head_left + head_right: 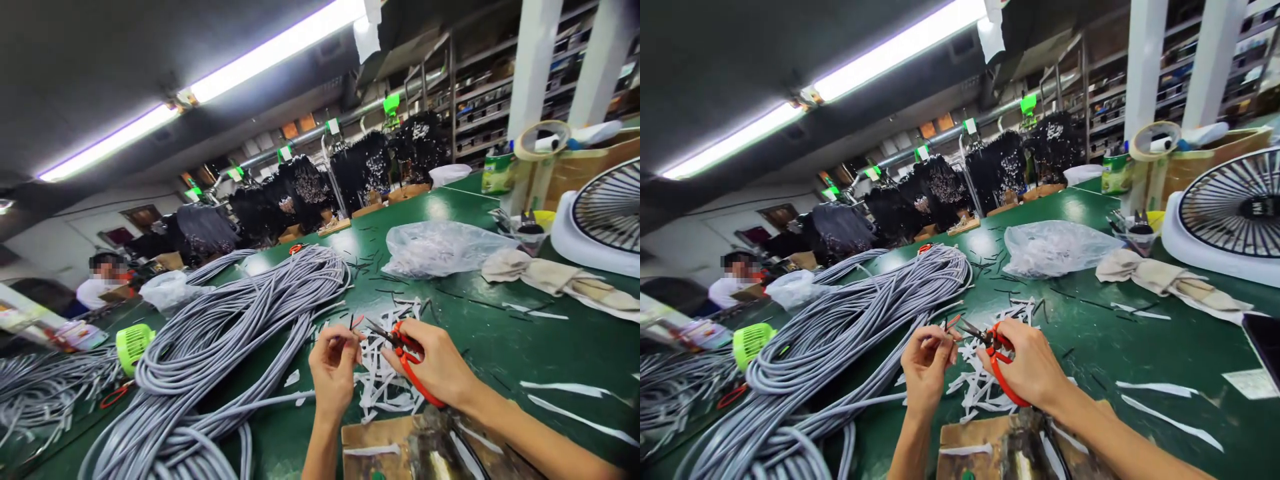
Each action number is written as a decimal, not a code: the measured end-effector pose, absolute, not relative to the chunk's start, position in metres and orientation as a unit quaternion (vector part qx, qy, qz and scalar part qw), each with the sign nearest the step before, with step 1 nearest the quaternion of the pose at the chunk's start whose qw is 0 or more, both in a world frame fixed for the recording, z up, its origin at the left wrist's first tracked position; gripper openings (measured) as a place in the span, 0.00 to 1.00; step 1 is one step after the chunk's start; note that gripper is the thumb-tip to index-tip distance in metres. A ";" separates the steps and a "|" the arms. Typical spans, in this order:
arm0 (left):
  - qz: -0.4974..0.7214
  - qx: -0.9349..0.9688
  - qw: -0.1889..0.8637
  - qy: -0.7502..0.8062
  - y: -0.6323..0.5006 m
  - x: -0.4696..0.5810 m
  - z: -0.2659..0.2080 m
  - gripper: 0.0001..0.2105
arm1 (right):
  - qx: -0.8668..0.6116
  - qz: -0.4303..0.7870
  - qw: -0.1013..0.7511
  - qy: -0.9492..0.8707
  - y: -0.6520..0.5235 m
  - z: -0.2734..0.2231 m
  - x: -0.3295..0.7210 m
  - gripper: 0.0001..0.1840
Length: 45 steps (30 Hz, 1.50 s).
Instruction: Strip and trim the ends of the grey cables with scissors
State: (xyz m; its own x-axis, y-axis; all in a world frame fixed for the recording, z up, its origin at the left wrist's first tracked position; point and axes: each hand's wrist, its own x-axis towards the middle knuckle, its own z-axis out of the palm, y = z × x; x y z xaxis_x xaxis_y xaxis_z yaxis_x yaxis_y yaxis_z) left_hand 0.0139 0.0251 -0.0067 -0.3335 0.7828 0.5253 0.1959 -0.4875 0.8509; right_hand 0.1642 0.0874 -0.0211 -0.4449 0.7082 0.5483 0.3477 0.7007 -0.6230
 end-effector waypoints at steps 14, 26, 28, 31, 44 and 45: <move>0.546 0.654 0.059 0.521 0.021 0.015 -0.010 0.10 | -0.331 0.125 0.351 -0.867 0.088 -0.023 0.166 0.08; 0.589 0.563 0.247 0.525 0.022 0.017 -0.006 0.09 | -0.313 0.043 0.350 -0.882 0.086 -0.028 0.168 0.05; 0.593 0.535 0.304 0.520 0.023 0.015 -0.003 0.17 | -0.311 0.058 0.352 -0.881 0.087 -0.029 0.167 0.06; 0.594 0.496 0.378 0.509 0.029 0.010 -0.003 0.20 | -0.324 0.103 0.354 -0.871 0.092 -0.030 0.166 0.11; 0.611 0.398 0.573 0.374 -0.059 0.029 -0.015 0.14 | -0.498 0.057 0.215 -0.838 0.119 -0.018 0.179 0.19; 0.592 0.408 0.581 0.381 -0.078 0.033 -0.024 0.14 | -0.497 0.058 0.207 -0.841 0.119 -0.018 0.179 0.19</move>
